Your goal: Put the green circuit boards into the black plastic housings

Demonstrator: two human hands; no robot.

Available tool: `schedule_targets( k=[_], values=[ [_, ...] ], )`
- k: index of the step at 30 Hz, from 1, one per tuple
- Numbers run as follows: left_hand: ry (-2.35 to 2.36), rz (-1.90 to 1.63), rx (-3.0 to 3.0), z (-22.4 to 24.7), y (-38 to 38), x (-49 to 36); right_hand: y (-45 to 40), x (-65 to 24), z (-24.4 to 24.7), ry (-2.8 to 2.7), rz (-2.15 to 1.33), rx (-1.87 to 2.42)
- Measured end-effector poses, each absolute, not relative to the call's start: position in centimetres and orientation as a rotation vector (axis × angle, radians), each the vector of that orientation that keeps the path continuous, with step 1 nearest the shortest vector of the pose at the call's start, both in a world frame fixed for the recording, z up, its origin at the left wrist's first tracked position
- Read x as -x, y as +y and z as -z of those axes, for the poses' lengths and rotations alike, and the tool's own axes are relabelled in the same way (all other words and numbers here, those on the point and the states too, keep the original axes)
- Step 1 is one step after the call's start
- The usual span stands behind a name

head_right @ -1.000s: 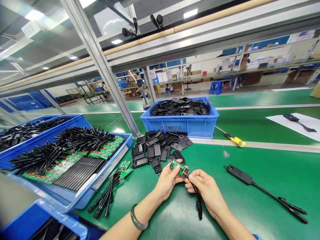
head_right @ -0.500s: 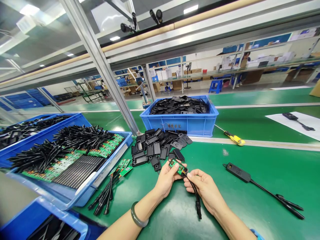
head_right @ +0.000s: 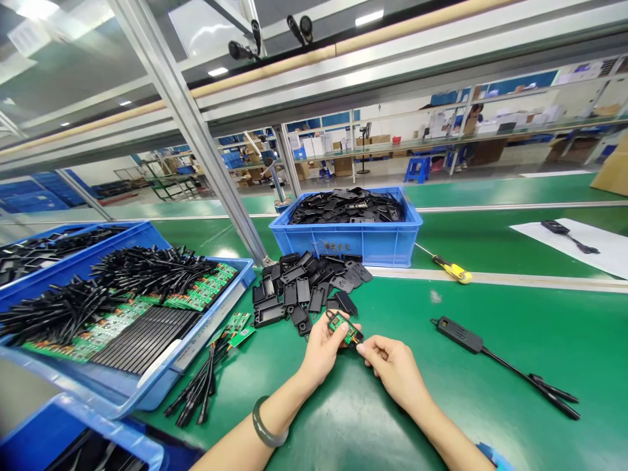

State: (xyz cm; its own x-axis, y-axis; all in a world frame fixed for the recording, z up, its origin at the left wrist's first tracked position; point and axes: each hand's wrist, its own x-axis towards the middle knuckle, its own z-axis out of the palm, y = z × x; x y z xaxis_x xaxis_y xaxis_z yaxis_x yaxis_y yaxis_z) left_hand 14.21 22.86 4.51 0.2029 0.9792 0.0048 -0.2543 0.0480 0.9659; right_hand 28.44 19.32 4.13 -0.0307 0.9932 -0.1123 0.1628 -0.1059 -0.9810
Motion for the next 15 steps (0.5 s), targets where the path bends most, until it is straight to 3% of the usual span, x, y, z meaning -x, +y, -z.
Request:
schedule_targets(
  k=[3,11,15],
  values=[
    [0.872,-1.126,-1.094,-4.51,22.81,-14.11,19.37,-28.63,-4.14,-1.415,-1.111,1.410],
    [0.790,-1.070,-1.019,-4.76,22.56,-13.93,19.42,-28.58,-4.21,-1.373,-1.333,1.404],
    [0.847,-1.113,-1.100,-4.69,22.30,-14.06,19.37,-28.72,-3.83,-1.519,-1.112,1.453]
  ],
)
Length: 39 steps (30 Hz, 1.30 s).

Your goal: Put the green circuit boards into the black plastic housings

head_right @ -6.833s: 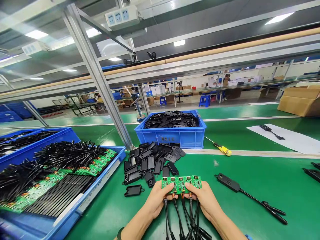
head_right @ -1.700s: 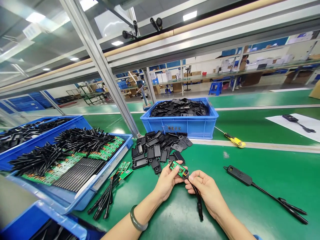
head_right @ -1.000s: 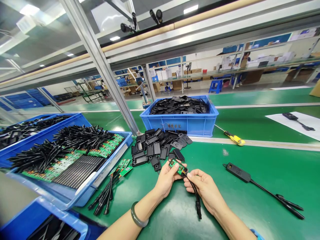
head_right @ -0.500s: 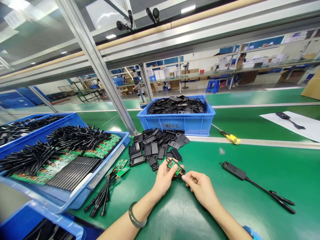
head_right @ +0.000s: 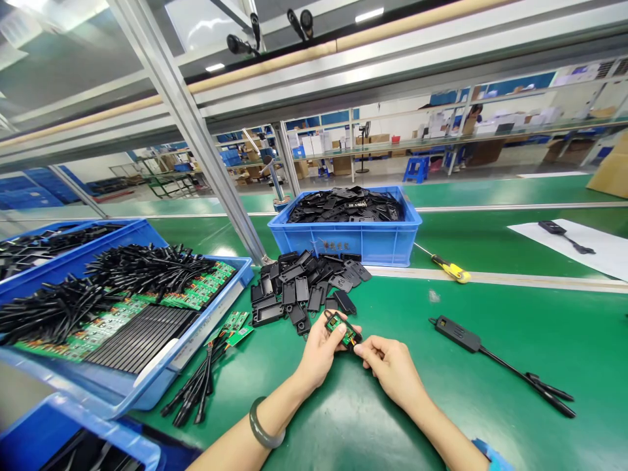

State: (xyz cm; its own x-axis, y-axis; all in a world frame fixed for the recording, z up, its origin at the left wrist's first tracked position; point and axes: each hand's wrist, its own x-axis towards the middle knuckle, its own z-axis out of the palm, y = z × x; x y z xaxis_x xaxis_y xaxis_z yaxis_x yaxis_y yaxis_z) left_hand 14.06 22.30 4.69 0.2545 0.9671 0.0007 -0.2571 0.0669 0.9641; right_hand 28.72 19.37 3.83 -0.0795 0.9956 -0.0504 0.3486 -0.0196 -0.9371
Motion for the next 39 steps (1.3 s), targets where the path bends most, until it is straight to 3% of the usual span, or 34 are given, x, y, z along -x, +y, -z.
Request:
schedule_targets(
  k=[8,14,22,39],
  values=[
    [0.858,-1.185,-1.105,-4.9,22.2,-14.6,19.5,-28.4,-3.8,-1.581,-1.054,1.467],
    [0.972,-0.948,-1.043,-5.0,22.6,-14.7,19.1,-29.0,-4.7,-1.757,-0.486,1.354],
    [1.055,-0.770,-1.544,-3.1,22.2,-14.6,19.3,-30.2,-3.9,-1.975,-0.161,1.289],
    [1.258,-0.602,-1.824,-4.0,22.1,-14.6,20.1,-30.3,-3.7,-2.184,0.061,1.207]
  ],
)
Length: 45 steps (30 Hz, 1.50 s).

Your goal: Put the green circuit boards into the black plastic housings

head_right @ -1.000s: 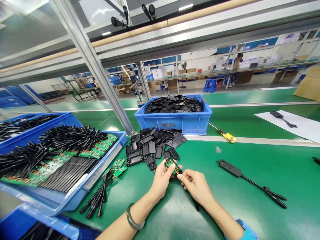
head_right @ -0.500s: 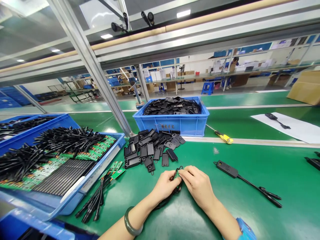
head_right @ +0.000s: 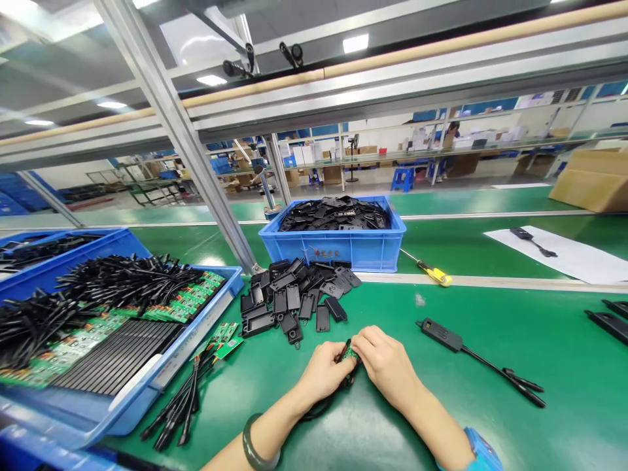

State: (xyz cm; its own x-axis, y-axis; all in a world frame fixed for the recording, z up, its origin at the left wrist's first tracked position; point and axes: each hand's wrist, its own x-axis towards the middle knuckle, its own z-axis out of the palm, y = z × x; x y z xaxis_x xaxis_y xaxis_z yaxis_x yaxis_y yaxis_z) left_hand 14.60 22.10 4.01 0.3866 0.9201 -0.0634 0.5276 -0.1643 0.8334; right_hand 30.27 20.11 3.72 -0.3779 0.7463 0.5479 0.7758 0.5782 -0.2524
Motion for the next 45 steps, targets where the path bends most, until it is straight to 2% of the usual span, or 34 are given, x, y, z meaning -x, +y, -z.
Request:
schedule_targets(
  k=[4,7,12,16,20,26,29,35,45],
  values=[
    [1.200,-0.609,-1.644,-3.6,22.5,-14.6,20.3,-30.0,-3.8,-2.221,-0.050,1.369],
    [1.153,-0.635,-1.444,-3.5,22.7,-14.7,21.6,-31.3,-4.0,-2.124,-0.138,1.691],
    [1.043,-0.711,-1.157,-3.9,22.8,-14.7,25.8,-37.2,-5.1,-1.909,0.039,2.143],
    [0.979,-0.792,-1.069,-3.9,22.8,-14.8,28.5,-40.6,-5.9,-1.859,0.130,2.350],
    [0.973,-0.871,-1.038,-3.6,22.7,-15.0,31.2,-38.9,-6.3,-1.971,0.171,2.247],
    [0.989,-0.906,-1.070,-3.9,22.5,-15.2,36.7,-29.9,-6.2,-2.256,0.072,1.643],
    [0.999,-0.908,-1.049,-4.0,22.5,-15.3,39.0,-26.6,-5.4,-2.256,0.062,1.492],
    [0.999,-0.912,-1.056,-3.5,22.4,-15.5,39.5,-25.1,-3.4,-2.194,0.024,1.474],
    [1.008,-0.933,-1.069,-3.0,23.1,-15.2,33.2,-25.6,-2.4,-2.153,-0.131,1.527]
  ],
)
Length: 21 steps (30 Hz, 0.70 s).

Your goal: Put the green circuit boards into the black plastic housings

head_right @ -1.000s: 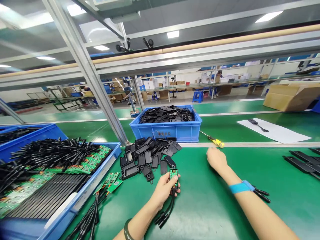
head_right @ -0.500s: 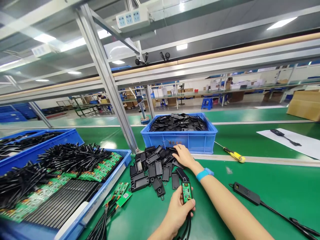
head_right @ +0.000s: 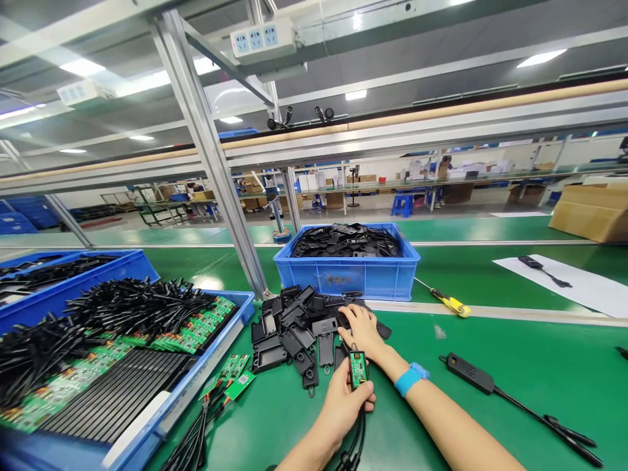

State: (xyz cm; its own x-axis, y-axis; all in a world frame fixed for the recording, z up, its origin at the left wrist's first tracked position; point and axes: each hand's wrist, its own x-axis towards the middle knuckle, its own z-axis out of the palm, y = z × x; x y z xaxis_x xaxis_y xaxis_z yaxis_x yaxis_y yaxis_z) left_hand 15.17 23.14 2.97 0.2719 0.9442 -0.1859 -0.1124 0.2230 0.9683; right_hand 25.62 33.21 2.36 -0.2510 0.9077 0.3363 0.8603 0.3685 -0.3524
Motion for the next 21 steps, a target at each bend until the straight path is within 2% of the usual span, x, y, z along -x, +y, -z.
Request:
schedule_targets(
  k=[5,10,14,21],
  values=[
    [1.011,-0.950,-1.109,-2.9,22.9,-15.2,32.0,-26.2,-3.3,-2.124,-0.162,1.535],
    [1.063,-0.909,-1.089,-3.2,22.6,-15.2,36.7,-27.5,-4.8,-2.055,-0.117,1.607],
    [1.019,-0.887,-1.087,-2.8,22.4,-15.3,39.2,-27.6,-3.6,-2.098,-0.176,1.633],
    [1.030,-0.832,-1.187,-2.3,22.4,-15.4,35.2,-27.3,-2.3,-2.189,-0.258,1.526]
  ],
)
